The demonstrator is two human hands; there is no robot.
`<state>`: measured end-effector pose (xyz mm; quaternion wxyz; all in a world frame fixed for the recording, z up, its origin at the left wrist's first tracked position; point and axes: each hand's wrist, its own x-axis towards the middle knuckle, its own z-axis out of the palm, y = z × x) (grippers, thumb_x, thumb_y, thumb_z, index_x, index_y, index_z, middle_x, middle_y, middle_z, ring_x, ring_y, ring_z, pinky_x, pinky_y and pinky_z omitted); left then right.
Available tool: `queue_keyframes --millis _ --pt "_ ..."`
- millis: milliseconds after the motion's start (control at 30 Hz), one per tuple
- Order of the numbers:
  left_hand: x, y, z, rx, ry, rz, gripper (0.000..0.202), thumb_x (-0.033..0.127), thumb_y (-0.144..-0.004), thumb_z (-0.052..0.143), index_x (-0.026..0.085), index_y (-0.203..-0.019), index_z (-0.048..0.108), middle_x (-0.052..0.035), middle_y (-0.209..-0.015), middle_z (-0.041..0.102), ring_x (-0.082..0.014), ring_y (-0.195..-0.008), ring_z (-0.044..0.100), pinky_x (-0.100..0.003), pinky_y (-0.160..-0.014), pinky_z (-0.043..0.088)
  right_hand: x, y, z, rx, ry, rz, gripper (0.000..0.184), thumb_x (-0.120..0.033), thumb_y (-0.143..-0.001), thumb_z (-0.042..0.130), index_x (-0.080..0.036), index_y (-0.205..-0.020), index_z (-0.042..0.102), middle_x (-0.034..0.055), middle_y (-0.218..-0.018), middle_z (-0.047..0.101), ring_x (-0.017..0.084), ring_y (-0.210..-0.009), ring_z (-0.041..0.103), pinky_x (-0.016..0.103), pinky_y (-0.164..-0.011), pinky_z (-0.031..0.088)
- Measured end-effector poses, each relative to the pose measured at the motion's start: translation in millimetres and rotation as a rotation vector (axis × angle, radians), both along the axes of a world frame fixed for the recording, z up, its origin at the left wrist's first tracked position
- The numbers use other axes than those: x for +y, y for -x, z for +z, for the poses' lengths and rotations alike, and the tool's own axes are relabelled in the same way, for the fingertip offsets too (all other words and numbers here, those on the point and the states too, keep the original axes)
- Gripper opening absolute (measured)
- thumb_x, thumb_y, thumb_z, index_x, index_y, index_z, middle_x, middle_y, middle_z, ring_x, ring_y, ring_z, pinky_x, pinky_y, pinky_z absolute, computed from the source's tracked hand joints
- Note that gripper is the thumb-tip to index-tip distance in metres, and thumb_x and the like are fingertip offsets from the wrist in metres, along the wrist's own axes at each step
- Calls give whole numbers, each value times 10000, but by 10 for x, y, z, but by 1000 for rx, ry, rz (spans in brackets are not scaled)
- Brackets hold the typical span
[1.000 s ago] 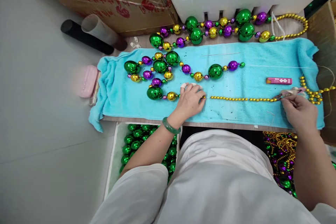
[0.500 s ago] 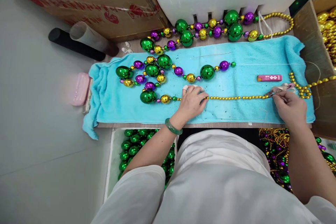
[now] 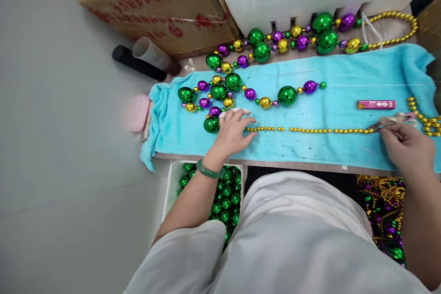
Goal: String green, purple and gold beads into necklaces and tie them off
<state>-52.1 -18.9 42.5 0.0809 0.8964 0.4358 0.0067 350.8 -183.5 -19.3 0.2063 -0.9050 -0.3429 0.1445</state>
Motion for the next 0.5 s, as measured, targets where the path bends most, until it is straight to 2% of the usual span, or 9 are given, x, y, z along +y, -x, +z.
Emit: queue_keyframes --millis 167,500 --pt "-55 160 -3 43 -8 30 243 304 -819 598 250 -1051 645 -73 -1317 549 -322 -1239 412 -541 -1030 285 -2 -4 -11 -19 -3 -13 390 -462 -676 544 -228 -923 736 26 -678 612 199 -641 550 340 -697 430" --pt "-91 40 -126 53 -76 38 177 279 -851 548 233 -976 665 -80 -1271 569 -313 -1226 428 -541 -1065 253 -1 -9 -17 -25 0 -32 379 -477 -658 558 -241 -898 730 12 -652 593 197 -639 545 347 -726 447"
